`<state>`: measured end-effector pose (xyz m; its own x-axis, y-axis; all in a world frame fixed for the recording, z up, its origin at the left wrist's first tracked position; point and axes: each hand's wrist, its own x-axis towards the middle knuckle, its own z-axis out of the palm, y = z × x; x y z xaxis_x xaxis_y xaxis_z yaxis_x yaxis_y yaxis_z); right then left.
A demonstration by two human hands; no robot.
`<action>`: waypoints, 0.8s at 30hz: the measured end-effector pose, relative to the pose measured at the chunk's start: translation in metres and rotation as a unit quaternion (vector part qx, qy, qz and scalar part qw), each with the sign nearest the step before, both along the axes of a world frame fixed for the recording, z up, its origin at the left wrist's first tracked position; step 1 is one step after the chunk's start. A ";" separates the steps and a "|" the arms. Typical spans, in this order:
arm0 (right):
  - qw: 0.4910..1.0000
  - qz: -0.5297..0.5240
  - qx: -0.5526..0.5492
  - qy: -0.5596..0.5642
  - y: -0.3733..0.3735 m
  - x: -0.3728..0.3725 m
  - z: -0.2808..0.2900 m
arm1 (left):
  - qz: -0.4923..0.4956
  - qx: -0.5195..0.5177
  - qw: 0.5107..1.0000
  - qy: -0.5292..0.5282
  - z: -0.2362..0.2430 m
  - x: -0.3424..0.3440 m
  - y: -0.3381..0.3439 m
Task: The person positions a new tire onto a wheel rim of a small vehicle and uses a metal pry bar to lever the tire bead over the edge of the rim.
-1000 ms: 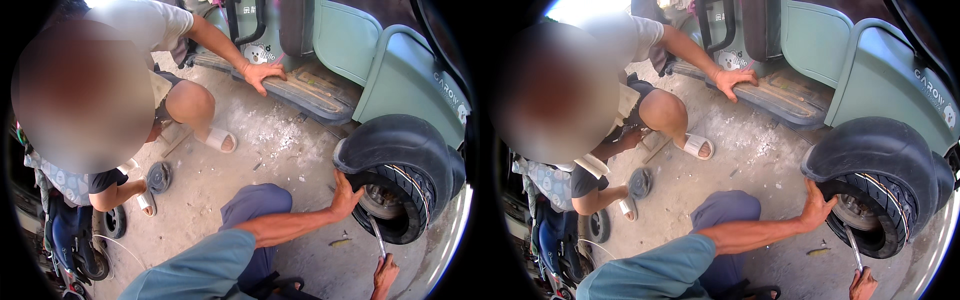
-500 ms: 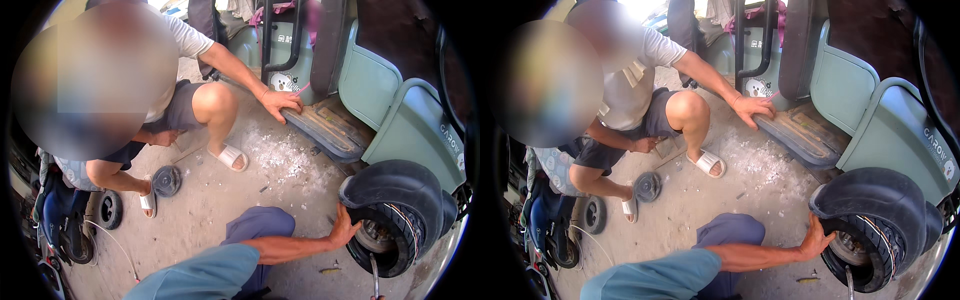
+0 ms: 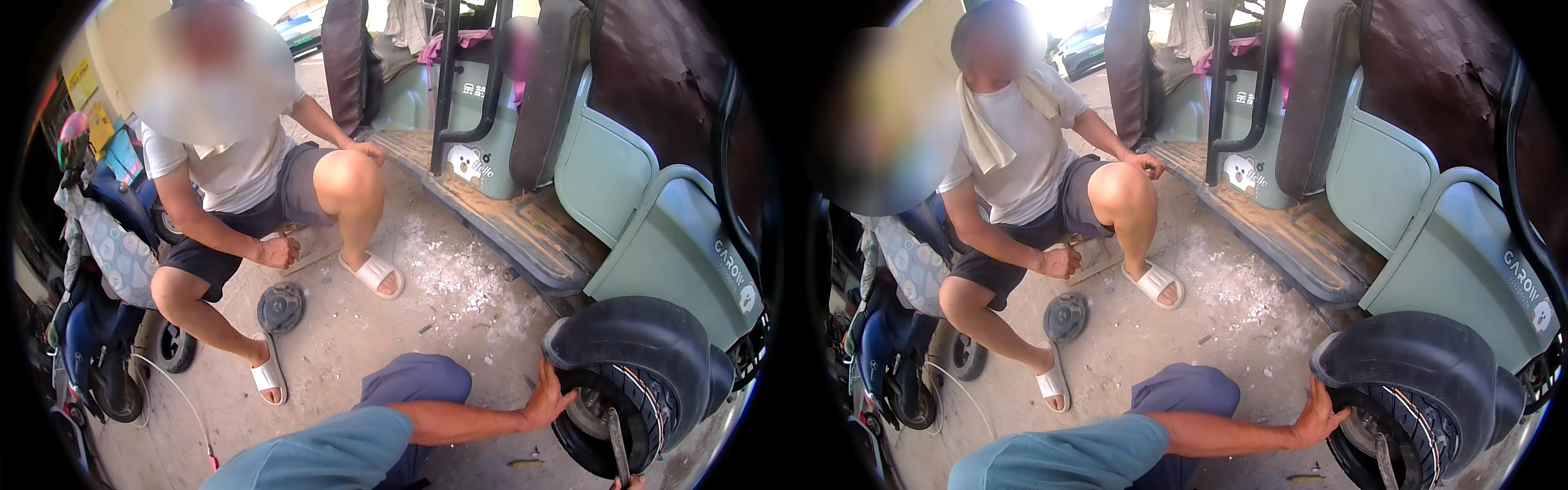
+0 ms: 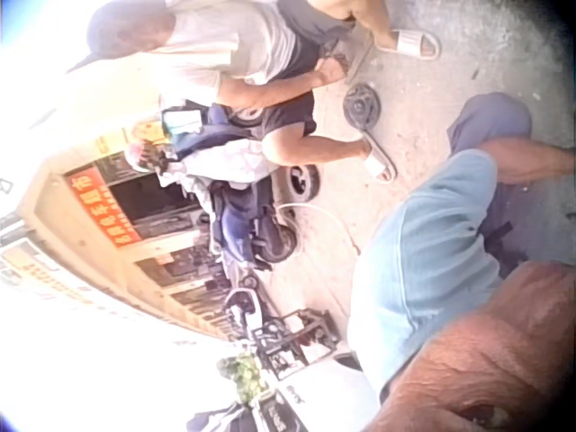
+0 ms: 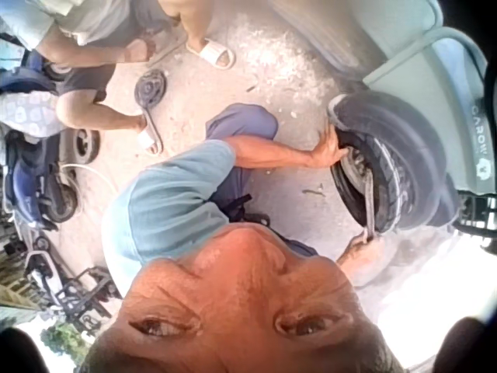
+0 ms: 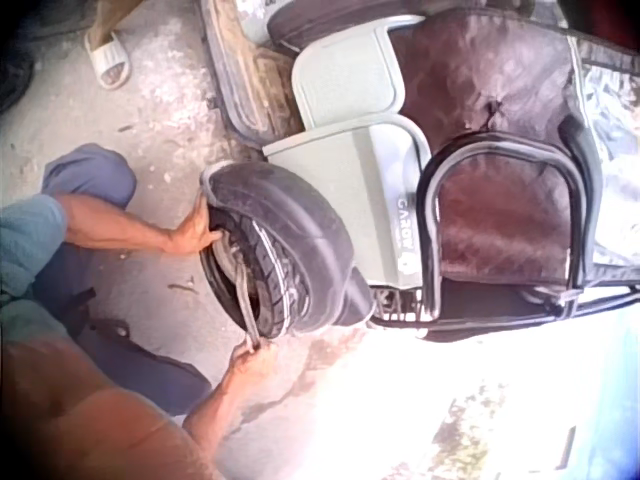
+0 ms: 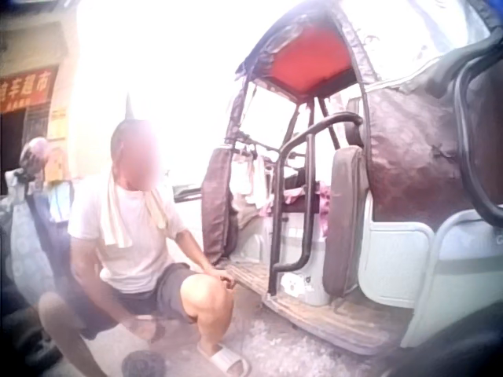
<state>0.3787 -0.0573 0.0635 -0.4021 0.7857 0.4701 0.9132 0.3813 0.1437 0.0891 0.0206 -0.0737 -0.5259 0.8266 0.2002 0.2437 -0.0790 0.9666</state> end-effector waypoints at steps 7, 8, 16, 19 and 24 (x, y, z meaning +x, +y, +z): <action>0.998 -0.031 -0.044 0.044 -0.021 0.015 -0.015 | 0.003 0.010 1.000 0.025 -0.001 -0.003 -0.003; 0.993 -0.053 -0.083 0.060 -0.023 0.018 -0.015 | -0.008 0.005 1.000 0.003 -0.001 -0.003 -0.003; 0.990 -0.079 -0.102 0.061 -0.032 0.012 -0.010 | 0.000 -0.001 1.000 0.003 -0.018 0.010 0.006; 0.992 -0.071 -0.094 0.044 -0.037 0.007 -0.004 | 0.004 0.014 1.000 -0.004 -0.012 0.009 0.004; 0.983 -0.112 -0.141 0.045 -0.050 -0.016 0.021 | 0.007 0.010 0.999 -0.040 -0.002 0.004 -0.005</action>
